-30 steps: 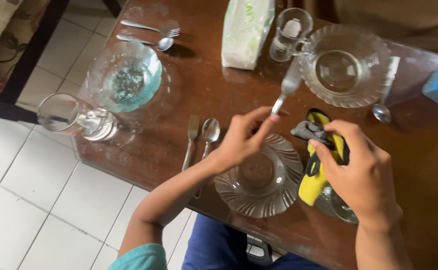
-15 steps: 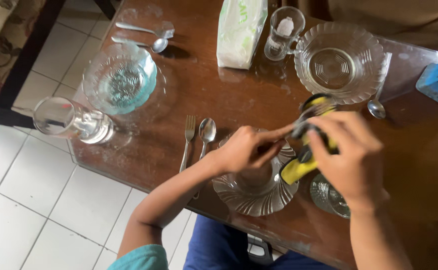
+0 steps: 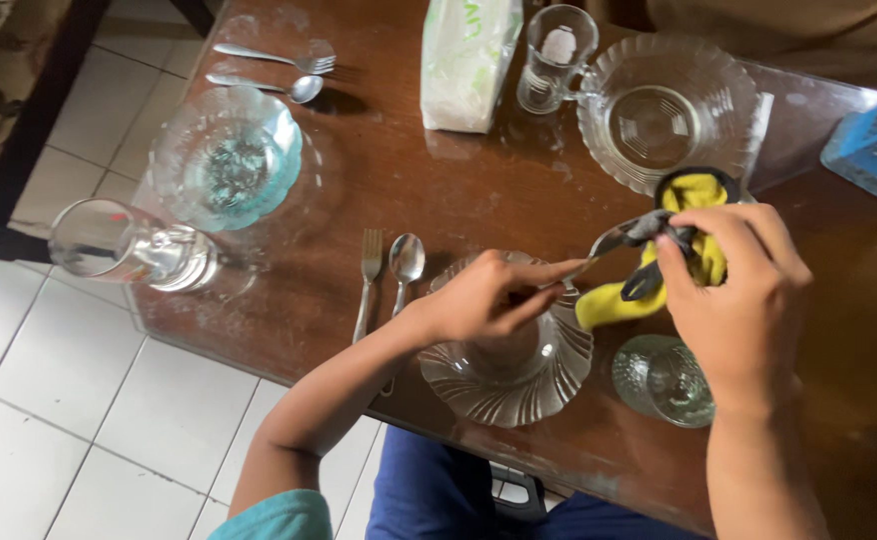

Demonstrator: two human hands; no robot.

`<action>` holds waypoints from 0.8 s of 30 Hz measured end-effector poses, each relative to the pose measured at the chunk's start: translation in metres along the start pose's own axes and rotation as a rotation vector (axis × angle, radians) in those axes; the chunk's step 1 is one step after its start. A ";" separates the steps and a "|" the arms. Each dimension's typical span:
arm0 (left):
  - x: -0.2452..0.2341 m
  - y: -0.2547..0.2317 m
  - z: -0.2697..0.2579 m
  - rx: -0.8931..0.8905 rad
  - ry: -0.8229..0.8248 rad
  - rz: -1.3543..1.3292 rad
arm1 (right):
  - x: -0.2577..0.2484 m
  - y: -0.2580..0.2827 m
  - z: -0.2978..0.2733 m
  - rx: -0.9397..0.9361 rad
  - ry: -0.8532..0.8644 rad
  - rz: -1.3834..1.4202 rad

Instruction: The person wipes a fork with a cloth, turning the fork over to clean both sides and the tines.

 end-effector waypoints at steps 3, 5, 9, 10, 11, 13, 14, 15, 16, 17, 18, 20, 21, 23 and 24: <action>-0.002 -0.003 0.003 0.078 -0.038 -0.067 | 0.007 0.007 -0.002 -0.006 -0.032 0.032; -0.005 -0.003 0.003 0.008 -0.024 -0.094 | 0.011 0.013 -0.003 -0.001 0.010 0.075; -0.003 0.000 0.006 -0.097 -0.021 -0.208 | 0.003 0.003 0.005 0.042 -0.035 0.119; -0.003 -0.001 0.008 -0.089 0.006 -0.228 | -0.001 0.000 0.007 0.064 -0.042 0.093; -0.002 -0.001 0.007 -0.154 0.008 -0.169 | -0.007 -0.003 0.009 0.083 -0.064 0.072; 0.000 -0.002 0.006 -0.214 0.025 -0.120 | -0.011 -0.008 0.011 0.112 -0.088 0.036; 0.002 -0.002 0.006 -0.241 0.030 -0.136 | -0.011 -0.009 0.012 0.083 -0.050 0.081; 0.002 -0.001 0.006 -0.267 0.031 -0.146 | -0.010 -0.010 0.013 0.049 -0.015 0.131; 0.003 0.000 0.006 -0.262 0.041 -0.152 | -0.007 -0.011 0.013 0.055 -0.018 0.121; 0.005 0.002 0.006 -0.279 0.032 -0.168 | -0.002 -0.010 0.012 0.051 0.004 0.163; 0.006 0.004 0.006 -0.295 0.024 -0.185 | 0.000 -0.011 0.011 0.046 0.025 0.205; 0.007 0.008 0.004 -0.284 0.007 -0.194 | 0.001 -0.014 0.011 0.070 0.043 0.221; 0.007 0.009 0.002 -0.273 -0.020 -0.197 | 0.002 -0.015 0.011 0.085 0.062 0.244; 0.008 0.011 0.002 -0.223 -0.027 -0.235 | 0.000 -0.015 0.010 0.090 0.082 0.245; 0.008 0.012 0.002 -0.172 -0.037 -0.267 | 0.000 -0.015 0.011 0.091 0.099 0.250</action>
Point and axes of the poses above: each hand's wrist, its own z-axis towards the middle knuckle, its own x-axis out of the palm, y = z × x, the point moved 1 cm from there along z, towards the middle knuckle, and after that the axes turned 5 degrees about -y, right-handed, at the moved point
